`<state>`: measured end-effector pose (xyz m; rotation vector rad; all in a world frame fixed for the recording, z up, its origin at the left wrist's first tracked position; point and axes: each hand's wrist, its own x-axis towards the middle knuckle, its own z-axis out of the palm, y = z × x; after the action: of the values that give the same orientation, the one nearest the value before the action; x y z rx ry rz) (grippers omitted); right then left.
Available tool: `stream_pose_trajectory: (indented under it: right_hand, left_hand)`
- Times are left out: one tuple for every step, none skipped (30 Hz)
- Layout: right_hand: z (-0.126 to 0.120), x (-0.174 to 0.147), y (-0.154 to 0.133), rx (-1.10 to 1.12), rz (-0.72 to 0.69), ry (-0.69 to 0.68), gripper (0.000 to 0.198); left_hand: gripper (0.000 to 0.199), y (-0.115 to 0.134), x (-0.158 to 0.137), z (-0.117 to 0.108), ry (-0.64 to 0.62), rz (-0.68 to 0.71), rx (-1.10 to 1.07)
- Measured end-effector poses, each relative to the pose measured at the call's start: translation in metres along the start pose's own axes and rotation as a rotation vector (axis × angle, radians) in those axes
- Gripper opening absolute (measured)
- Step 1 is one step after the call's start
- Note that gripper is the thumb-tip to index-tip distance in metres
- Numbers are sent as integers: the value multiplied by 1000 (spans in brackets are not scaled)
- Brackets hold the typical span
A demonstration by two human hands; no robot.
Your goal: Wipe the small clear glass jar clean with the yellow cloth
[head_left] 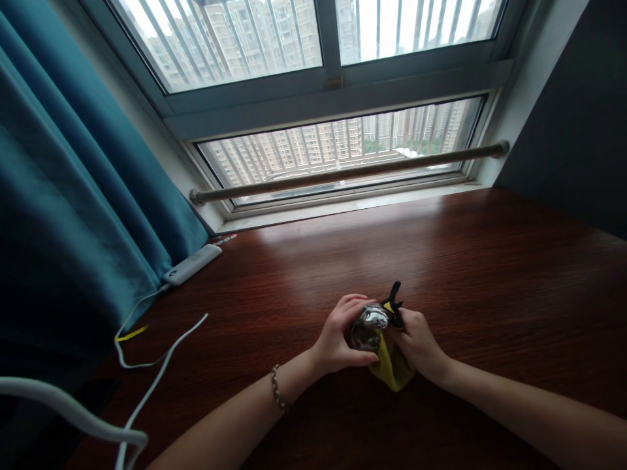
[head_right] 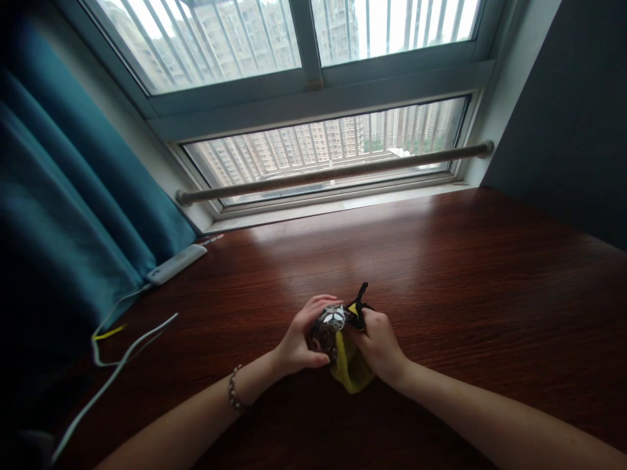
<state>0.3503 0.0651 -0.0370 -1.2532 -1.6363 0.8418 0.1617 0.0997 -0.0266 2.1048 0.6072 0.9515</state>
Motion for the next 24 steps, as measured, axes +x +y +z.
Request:
stream_pose_trajectory:
  right_hand:
    - [0,0,-1,-8,5,0,32]
    - [0,0,-1,-15,11,1,30]
    - [0,1,-1,-21,18,4,28]
    - [1,1,-1,-25,24,8,28]
    - [1,1,-1,-28,29,12,29]
    - [1,1,0,-29,34,14,30]
    - [2,2,0,-28,38,14,31]
    - [2,2,1,-26,41,13,33]
    - [2,2,1,-24,43,11,35]
    - [2,2,2,-21,42,9,37]
    - [2,2,3,-18,40,7,39]
    - [2,2,3,-16,38,5,40]
    - [2,2,3,-14,35,3,41]
    - [1,2,4,-14,32,-1,42]
    - [1,2,4,-14,29,-4,43]
    - [1,2,4,-15,27,-9,43]
    - [0,2,4,-20,24,-15,44]
    - [0,2,3,-26,19,-23,43]
    - [-1,2,3,-35,14,-33,41]
    - [-1,2,2,-44,10,-43,37]
    - [-2,2,1,-54,7,-52,33]
    - [-2,2,0,-63,4,-59,29]
    - [-3,1,0,-70,4,-63,26]
    - [-3,1,-1,-76,5,-64,24]
  left_hand:
    - [75,1,1,-1,-6,-4,22]
    - [72,2,2,-2,-15,-11,42]
    - [71,2,2,-2,-27,-23,56]
    - [71,3,2,-2,-43,-32,63]
    - [74,3,2,-2,-61,-34,66]
    - [78,2,2,-1,-79,-27,68]
    - [83,2,2,0,-96,-16,70]
    - [88,1,1,1,-113,-4,72]
    - [94,1,1,2,-122,4,72]
    - [99,0,1,3,-121,7,70]
    - [103,0,0,4,-111,4,64]
    - [105,0,0,6,-97,0,52]
    - [107,0,-1,7,-81,-4,30]
    - [108,0,-2,7,-63,-6,1]
    - [107,0,-2,8,-48,-6,-32]
    - [106,0,-3,8,-39,-7,-65]
    - [104,0,-3,8,-29,-10,-90]
    - [103,0,-3,7,-14,-15,-102]
    - [99,0,-3,6,-4,-17,-99]
    - [93,0,-3,5,-1,-18,-84]
    - [87,0,-2,3,-8,-15,-62]
    - [81,0,-1,2,-22,-11,-35]
    - [75,0,0,0,-40,-8,-8]
    - [72,-1,0,-1,-56,-10,14]
